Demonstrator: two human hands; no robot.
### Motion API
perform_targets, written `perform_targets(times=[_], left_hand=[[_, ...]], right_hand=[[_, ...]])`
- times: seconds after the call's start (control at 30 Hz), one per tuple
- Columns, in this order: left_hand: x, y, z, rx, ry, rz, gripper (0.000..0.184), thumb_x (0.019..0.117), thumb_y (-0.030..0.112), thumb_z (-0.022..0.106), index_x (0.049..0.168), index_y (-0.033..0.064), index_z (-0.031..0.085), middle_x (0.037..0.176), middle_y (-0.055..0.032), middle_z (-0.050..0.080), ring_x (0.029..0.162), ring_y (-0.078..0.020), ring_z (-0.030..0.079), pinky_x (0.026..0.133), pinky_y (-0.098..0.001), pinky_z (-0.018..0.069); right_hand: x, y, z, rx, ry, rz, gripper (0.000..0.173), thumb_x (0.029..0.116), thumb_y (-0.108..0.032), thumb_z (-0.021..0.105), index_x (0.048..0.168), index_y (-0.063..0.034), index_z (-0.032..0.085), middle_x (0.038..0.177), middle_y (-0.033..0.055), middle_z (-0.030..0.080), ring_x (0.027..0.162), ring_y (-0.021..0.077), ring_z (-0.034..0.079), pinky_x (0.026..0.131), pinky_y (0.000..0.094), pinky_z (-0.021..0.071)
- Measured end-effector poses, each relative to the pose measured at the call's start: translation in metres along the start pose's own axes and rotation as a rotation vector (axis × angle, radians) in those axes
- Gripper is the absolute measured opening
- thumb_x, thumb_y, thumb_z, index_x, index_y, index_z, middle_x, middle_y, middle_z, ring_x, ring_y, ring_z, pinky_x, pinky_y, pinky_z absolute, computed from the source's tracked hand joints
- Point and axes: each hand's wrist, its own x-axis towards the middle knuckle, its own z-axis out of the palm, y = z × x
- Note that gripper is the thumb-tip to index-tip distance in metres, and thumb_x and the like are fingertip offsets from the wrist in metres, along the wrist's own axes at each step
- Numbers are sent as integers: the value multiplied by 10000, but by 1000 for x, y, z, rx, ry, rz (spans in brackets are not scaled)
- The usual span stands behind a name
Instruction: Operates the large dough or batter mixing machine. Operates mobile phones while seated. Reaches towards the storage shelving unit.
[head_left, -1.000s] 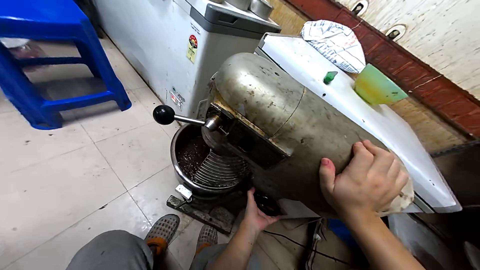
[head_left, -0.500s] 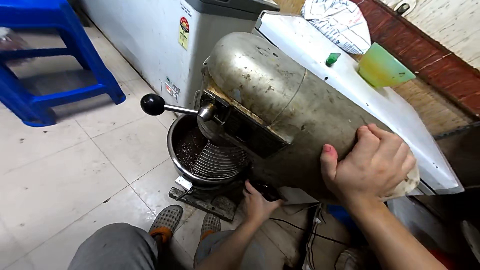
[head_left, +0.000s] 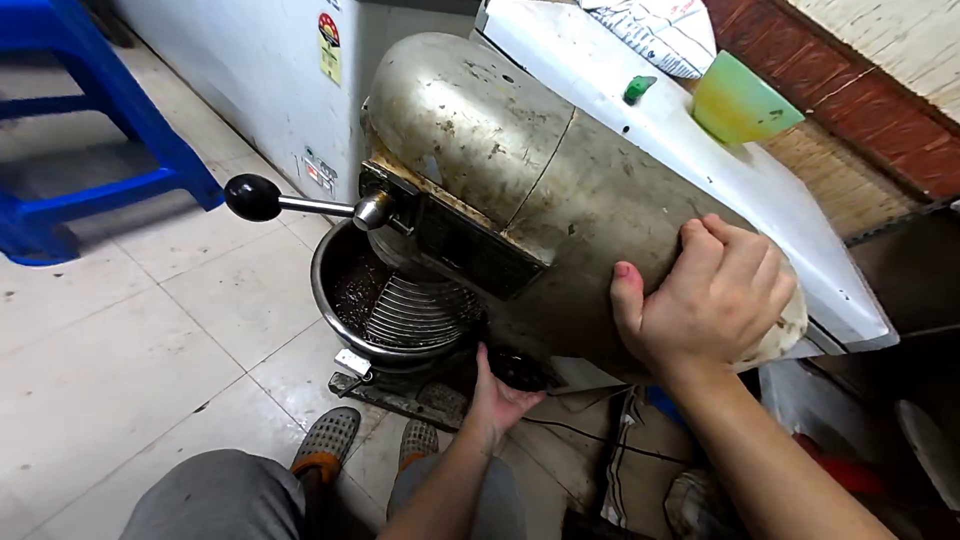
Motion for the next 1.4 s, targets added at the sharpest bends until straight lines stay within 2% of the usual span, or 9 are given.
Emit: perform_targets(times=[0.3,0.37,0.43,0.53,0.67,0.8,0.93,1.07,1.4], left_hand=[[7,5,8,158,106,-28,865,913,790,402,1510,163,402,1417,-249,536,1210,-436,584,931,-610,514],[7,-2,9,334,191,132,701,1011,553,530,1531,120,351,1396,-250,541,1185,-387,587,923,-543,517],[3,-9,11,735,303,388,1001,892,290,798,1577,50,108,1434,-293,474,1242,-383,565,992,-531,518],[-4,-20,17,1331,544,611,1420,562,501,976,1575,7,111,1512,-331,358,1301,-442,524,1021,-554,510],[-7,-18,-1,1614,524,729,1412,593,763,838,1598,24,178,1544,-309,359,1373,-438,473,1091,-542,467],[-7,-21,-22,1251,349,794,1262,735,670,797,1620,37,157,1623,-342,179,1500,-498,228,1195,-590,318],[-11,-18,0,454,284,336,942,997,637,526,1634,120,63,1655,-277,172,1486,-444,309,1113,-629,398],[-5,-9,11,25,51,52,1076,809,955,303,1594,219,295,1551,-238,425,1357,-469,487,1008,-698,465],[12,-7,17,14,189,91,816,928,758,440,1509,186,408,1449,-206,515,1280,-415,535,971,-658,471]], right_hand=[[1,-1,-2,-7,9,-2,723,964,-612,377,1239,22,594,1226,283,625,1067,450,607,813,575,425],[1,-2,-4,-1,-6,-7,724,971,-608,373,1249,26,586,1224,295,619,1049,465,607,789,584,425],[1,-2,-5,-1,-21,-4,730,972,-614,361,1247,27,579,1214,298,613,1042,468,605,772,586,421],[1,-1,-5,-4,-39,-2,732,969,-617,361,1247,26,574,1208,303,602,1049,474,598,774,593,418],[2,-1,-6,11,-47,-1,728,971,-606,371,1258,36,557,1233,313,585,1061,497,583,781,606,416],[2,-1,-3,3,-13,-3,715,973,-604,364,1265,18,563,1224,299,595,1051,482,587,784,593,411],[1,-1,-3,14,-22,2,714,973,-601,366,1267,21,558,1223,305,593,1059,493,584,792,604,410],[2,-1,-2,10,-12,3,723,967,-610,362,1269,16,562,1231,296,599,1064,476,589,799,600,409],[1,-2,-2,10,-9,5,724,965,-609,359,1264,16,566,1237,303,600,1076,478,588,808,600,407]])
